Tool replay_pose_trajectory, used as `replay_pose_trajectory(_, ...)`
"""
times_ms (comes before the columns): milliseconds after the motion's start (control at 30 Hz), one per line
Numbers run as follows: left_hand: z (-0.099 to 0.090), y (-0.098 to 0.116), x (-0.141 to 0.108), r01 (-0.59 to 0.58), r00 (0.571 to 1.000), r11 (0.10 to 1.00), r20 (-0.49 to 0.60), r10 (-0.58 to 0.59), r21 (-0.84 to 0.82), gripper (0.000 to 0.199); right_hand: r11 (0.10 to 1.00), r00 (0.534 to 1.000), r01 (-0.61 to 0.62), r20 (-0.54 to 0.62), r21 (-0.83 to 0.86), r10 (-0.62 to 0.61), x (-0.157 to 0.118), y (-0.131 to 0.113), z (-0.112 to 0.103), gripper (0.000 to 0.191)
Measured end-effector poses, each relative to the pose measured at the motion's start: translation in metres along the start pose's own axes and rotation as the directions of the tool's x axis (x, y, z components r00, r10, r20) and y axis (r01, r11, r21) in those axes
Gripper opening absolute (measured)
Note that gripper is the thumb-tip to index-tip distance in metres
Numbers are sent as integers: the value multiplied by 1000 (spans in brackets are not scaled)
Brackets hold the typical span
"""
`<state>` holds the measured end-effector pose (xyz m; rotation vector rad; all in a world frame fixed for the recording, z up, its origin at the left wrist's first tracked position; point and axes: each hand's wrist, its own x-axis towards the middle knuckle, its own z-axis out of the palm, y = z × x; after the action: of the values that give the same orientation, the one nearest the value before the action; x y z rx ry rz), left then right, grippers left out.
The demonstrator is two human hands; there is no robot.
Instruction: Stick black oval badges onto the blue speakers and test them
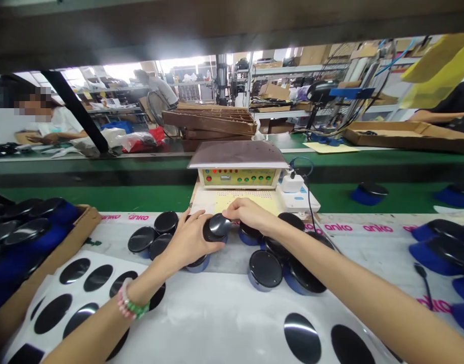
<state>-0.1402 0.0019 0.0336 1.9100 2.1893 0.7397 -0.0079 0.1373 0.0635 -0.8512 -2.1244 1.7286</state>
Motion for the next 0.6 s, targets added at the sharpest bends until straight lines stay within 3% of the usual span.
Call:
replay_pose_trajectory(167, -21, 27, -8, -67, 997, 990, -37, 63, -122, 53, 995, 998, 33, -61, 94, -28, -26, -15, -2, 33)
replay_pose_trajectory(300, -41, 52, -46, -44, 999, 941, -14, 42, -335, 43, 970, 999, -19, 34, 242, 11, -73, -26, 14, 34)
replay_pose_trajectory(367, -37, 52, -72, 19, 999, 929, 53, 0, -370, 48, 948, 993, -94, 101, 303, 66, -91, -21, 30, 34)
replay_pose_trajectory(467, -15, 39, -104, 143, 988, 891, 109, -106, -430, 62, 945, 984, -156, 133, 288, 121, -103, -4, 55, 38)
replay_pose_trajectory(600, 11, 20, -123, 163, 986, 857, 41, -164, -489, 65, 967, 990, -123, 100, 221, 103, -103, 20, 75, 37)
